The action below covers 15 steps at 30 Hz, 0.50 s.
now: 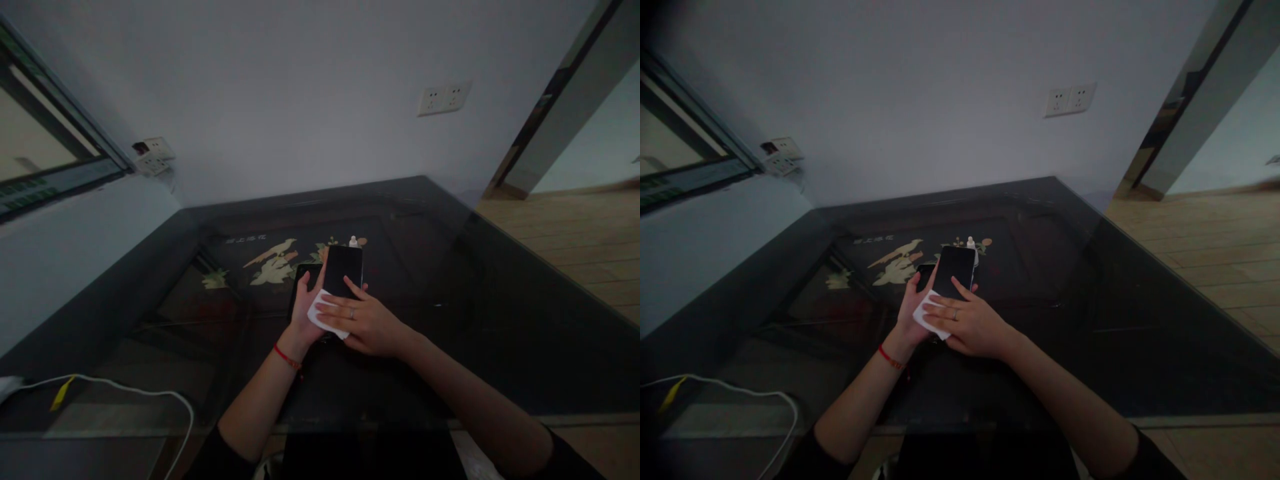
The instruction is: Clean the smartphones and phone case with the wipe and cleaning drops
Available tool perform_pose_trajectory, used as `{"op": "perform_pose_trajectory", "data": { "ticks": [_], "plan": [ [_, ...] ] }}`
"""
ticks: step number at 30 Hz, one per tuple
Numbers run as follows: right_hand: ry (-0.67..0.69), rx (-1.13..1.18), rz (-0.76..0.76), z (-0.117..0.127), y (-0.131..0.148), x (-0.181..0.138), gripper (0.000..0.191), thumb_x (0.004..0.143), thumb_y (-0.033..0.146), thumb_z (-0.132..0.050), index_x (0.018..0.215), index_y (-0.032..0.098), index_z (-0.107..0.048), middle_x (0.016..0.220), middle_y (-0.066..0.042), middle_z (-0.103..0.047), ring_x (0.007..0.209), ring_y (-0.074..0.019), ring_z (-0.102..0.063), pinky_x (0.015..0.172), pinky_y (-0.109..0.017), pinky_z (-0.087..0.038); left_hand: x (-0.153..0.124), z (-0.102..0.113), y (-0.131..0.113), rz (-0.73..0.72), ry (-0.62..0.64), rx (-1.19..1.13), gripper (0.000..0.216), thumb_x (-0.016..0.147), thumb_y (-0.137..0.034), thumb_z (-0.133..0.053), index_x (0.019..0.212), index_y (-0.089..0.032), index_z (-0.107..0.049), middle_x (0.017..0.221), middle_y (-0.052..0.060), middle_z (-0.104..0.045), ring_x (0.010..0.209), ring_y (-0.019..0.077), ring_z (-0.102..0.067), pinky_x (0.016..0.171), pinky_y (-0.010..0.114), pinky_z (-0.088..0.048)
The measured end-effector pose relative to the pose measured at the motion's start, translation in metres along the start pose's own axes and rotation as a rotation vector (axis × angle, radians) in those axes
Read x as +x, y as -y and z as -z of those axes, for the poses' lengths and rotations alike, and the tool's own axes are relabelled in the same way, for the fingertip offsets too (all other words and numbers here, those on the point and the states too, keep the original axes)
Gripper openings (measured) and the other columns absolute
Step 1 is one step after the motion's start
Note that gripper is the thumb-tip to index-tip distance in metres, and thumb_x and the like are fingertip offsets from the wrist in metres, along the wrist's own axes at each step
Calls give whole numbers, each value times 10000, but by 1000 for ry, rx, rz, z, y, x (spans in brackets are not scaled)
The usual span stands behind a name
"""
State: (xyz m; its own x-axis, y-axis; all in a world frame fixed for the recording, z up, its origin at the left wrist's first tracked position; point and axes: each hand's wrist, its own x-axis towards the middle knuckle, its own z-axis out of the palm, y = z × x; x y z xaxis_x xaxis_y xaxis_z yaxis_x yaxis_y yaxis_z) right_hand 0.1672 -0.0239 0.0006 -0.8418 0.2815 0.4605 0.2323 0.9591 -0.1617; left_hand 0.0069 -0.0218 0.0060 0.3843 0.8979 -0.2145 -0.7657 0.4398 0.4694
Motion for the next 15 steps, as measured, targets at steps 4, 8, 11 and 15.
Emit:
{"op": "perform_pose_trajectory", "data": {
  "ticks": [4,8,11,15],
  "plan": [
    [-2,43,84,0,0,-2,536,834,168,-483,1368,221,-472,1381,-69,-531,1325,-207,-445,1150,-596,-63,-1,-2,-4,-63,24,7,574,930,-523,-231,1479,-359,-258,1376,40,-543,1249,247,-518,1076,447,-315],
    [-148,-8,11,6,-17,-12,514,835,173,-505,1344,242,-499,1329,-61,-581,1296,-215,-481,1149,-604,-98,-4,-6,-5,-67,-27,28,561,943,-487,-235,1474,-315,-294,1347,69,-564,1210,256,-547,1061,457,-345],
    [-259,-80,-184,14,-33,-20,505,853,170,-514,1347,273,-498,1348,-50,-561,1301,-224,-474,1158,-593,-129,-7,-8,-3,-22,-3,48,533,944,-484,-264,1459,-350,-307,1319,70,-583,1158,285,-578,1021,536,-369],
    [-342,-158,-401,21,-45,-24,506,889,137,-445,1371,290,-469,1405,-35,-499,1347,-219,-410,1158,-597,-163,-11,-11,2,104,107,98,519,936,-503,-302,1449,-430,-273,1336,87,-562,1081,338,-616,933,662,-368]
  ]
}}
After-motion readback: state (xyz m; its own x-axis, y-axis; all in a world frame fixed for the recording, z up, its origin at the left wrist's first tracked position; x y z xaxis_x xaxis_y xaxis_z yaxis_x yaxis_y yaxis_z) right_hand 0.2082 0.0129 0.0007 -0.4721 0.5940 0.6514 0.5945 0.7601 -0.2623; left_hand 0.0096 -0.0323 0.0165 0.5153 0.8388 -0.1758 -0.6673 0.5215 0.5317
